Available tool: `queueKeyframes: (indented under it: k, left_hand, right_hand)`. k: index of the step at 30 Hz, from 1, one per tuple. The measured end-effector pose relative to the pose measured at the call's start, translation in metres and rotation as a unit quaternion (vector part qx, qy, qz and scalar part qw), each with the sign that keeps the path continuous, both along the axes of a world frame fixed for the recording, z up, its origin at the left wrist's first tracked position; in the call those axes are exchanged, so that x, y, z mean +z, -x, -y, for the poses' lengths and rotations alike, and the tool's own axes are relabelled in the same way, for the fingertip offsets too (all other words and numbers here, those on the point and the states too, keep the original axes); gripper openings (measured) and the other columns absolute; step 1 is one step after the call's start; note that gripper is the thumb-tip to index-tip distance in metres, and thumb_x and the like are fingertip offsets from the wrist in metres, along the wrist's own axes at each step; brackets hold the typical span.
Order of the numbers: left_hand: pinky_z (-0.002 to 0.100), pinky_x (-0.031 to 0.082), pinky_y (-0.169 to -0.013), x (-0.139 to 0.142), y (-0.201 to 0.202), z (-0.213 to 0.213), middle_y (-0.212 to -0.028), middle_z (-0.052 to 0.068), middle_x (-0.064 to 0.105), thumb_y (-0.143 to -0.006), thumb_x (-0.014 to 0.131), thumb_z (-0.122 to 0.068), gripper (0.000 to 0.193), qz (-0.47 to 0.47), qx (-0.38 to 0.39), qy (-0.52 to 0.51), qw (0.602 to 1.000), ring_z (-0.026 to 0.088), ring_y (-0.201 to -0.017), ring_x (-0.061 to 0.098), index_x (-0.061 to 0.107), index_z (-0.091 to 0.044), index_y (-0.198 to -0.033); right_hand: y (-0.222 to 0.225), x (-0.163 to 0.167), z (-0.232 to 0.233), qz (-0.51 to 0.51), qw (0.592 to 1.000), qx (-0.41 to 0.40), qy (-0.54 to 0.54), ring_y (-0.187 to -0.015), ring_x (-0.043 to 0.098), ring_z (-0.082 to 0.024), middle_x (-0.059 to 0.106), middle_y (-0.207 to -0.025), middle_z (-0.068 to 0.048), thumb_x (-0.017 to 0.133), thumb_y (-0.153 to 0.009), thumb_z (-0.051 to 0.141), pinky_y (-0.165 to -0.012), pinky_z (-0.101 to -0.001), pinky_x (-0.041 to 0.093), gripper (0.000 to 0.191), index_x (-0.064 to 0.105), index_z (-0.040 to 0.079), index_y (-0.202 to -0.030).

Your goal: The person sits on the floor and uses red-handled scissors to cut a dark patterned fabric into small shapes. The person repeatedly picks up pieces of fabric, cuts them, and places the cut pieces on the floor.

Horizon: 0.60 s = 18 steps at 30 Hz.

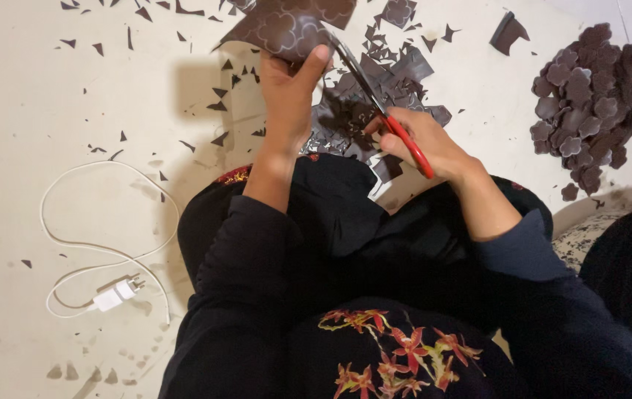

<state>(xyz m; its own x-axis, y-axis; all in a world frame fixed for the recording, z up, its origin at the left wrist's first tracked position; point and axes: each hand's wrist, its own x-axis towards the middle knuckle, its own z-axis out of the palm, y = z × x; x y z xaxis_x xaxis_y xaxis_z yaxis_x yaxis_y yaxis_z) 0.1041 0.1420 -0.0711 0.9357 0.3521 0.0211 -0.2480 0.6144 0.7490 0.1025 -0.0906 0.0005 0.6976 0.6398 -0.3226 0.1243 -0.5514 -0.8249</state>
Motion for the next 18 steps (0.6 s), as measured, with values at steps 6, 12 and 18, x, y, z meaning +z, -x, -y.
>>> queueKeyframes:
  k: [6,12,18]
  left_hand:
    - [0.032,0.057,-0.083,0.003,0.003,0.010,-0.103,0.009,0.068,-0.094,0.081,-0.009,0.036,0.014,-0.022,0.000,1.000,0.017,-0.090,0.066,0.055,-0.003,-0.118]
    - [0.031,0.051,-0.079,-0.003,0.006,0.015,-0.102,0.005,0.068,-0.090,0.086,-0.012,0.032,-0.044,-0.043,0.035,0.997,0.015,-0.092,0.063,0.065,-0.003,-0.113]
    - [0.033,0.050,-0.082,-0.005,0.007,0.016,-0.104,0.003,0.068,-0.085,0.085,-0.010,0.035,-0.067,-0.098,0.138,0.983,0.016,-0.098,0.063,0.065,-0.007,-0.114]
  right_hand:
    - [0.000,-0.007,-0.005,0.011,0.999,-0.035,0.000,-0.088,0.068,-0.021,0.069,-0.092,-0.009,0.048,-0.082,0.089,-0.078,-0.0360,0.053,0.093,0.070,0.004,-0.111]
    - [0.003,-0.015,-0.010,0.002,0.999,-0.013,-0.042,-0.099,0.068,-0.023,0.070,-0.105,-0.011,0.046,-0.088,0.086,-0.086,-0.0371,0.054,0.092,0.066,0.002,-0.119]
    - [0.004,-0.016,-0.013,-0.015,0.997,-0.011,-0.069,-0.103,0.068,-0.023,0.070,-0.112,-0.013,0.045,-0.091,0.085,-0.084,-0.0356,0.056,0.092,0.063,0.000,-0.121]
